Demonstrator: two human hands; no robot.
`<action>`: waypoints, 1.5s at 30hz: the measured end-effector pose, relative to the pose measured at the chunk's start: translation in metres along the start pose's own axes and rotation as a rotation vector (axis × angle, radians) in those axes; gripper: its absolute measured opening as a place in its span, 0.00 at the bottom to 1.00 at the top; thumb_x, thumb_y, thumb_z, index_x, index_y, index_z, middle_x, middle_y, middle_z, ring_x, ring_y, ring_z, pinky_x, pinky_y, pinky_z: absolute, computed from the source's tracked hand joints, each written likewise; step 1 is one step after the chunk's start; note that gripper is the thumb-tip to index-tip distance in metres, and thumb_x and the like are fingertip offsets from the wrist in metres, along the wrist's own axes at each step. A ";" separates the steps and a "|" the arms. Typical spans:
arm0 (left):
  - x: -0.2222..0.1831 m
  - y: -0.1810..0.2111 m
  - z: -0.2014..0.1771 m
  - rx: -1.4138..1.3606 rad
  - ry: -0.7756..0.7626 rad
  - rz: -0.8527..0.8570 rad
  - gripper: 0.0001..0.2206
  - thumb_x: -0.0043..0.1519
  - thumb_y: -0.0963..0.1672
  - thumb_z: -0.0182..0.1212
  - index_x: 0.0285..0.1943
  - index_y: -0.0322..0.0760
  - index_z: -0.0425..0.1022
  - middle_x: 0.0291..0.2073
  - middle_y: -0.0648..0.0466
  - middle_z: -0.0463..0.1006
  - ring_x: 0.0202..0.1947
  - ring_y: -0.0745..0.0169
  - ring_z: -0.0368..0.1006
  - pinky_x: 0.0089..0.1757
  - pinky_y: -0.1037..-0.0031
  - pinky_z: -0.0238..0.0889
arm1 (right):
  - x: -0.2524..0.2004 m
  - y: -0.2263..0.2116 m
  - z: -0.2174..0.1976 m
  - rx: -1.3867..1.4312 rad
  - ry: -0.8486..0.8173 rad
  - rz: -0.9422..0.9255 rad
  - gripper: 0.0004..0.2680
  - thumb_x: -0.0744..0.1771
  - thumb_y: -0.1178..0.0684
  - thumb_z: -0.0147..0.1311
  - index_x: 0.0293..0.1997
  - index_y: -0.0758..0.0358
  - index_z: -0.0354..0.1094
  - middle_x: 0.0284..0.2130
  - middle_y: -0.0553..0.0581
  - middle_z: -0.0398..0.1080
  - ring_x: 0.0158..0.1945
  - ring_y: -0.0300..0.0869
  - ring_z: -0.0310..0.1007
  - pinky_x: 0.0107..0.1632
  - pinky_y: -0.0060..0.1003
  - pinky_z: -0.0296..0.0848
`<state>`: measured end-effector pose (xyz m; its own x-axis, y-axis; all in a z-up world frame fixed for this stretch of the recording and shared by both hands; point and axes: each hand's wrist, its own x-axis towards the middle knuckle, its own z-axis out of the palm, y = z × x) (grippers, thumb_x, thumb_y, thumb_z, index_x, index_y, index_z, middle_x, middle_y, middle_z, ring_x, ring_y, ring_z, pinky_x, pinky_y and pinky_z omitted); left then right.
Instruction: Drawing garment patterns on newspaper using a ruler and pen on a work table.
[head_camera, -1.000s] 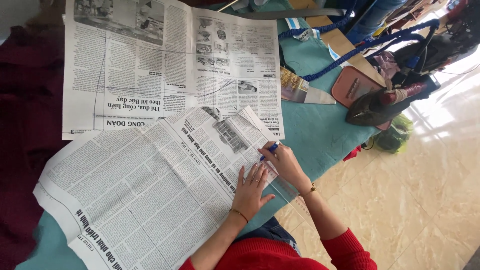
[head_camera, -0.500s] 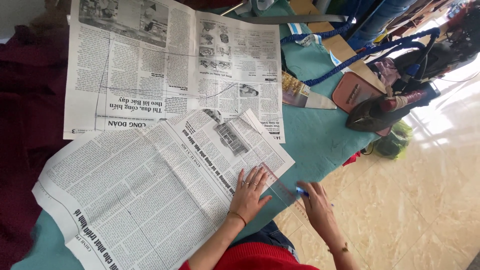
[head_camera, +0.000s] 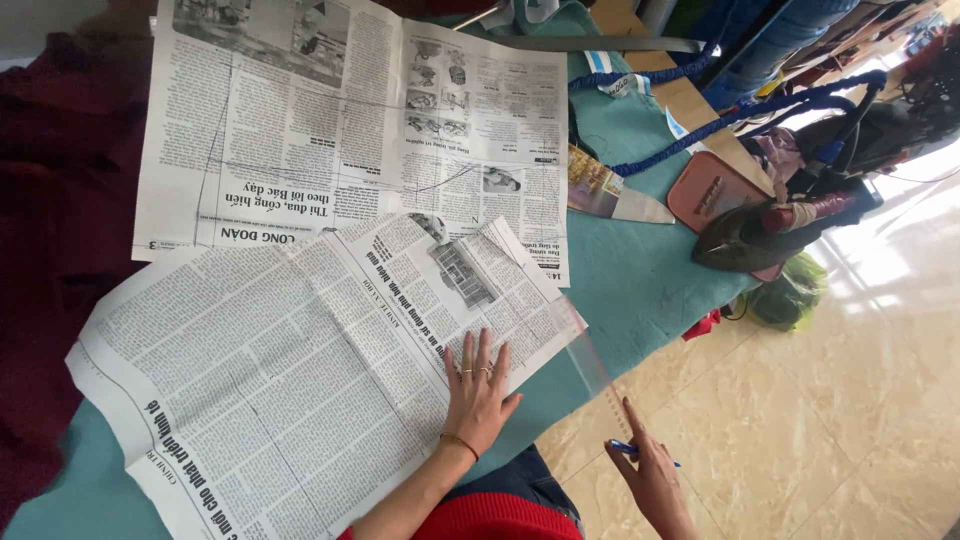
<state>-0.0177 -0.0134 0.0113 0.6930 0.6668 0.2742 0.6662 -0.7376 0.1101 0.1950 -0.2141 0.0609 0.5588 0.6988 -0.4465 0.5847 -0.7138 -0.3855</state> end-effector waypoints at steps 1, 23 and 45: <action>-0.003 -0.003 -0.002 0.041 -0.033 0.005 0.35 0.60 0.59 0.57 0.73 0.43 0.63 0.74 0.41 0.54 0.73 0.31 0.48 0.64 0.30 0.42 | -0.002 -0.012 -0.007 0.052 -0.017 0.086 0.31 0.67 0.41 0.51 0.81 0.32 0.37 0.37 0.51 0.75 0.41 0.44 0.72 0.49 0.37 0.69; -0.005 0.035 0.005 0.297 -0.215 0.029 0.26 0.62 0.44 0.54 0.72 0.42 0.59 0.72 0.34 0.58 0.66 0.42 0.60 0.50 0.51 0.66 | 0.027 -0.039 0.013 -0.035 -0.077 -0.146 0.29 0.69 0.43 0.49 0.80 0.39 0.35 0.37 0.54 0.73 0.38 0.46 0.71 0.46 0.40 0.67; -0.021 0.036 0.000 -0.097 -0.224 0.158 0.23 0.63 0.46 0.58 0.68 0.40 0.67 0.67 0.44 0.67 0.57 0.47 0.67 0.44 0.57 0.67 | 0.018 -0.057 -0.007 0.120 0.031 -0.322 0.29 0.67 0.45 0.55 0.78 0.41 0.42 0.57 0.51 0.71 0.40 0.42 0.77 0.52 0.38 0.67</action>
<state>-0.0087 -0.0539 0.0098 0.8369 0.5417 0.0790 0.5231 -0.8338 0.1765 0.1760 -0.1607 0.0802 0.3752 0.8890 -0.2625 0.6619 -0.4552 -0.5956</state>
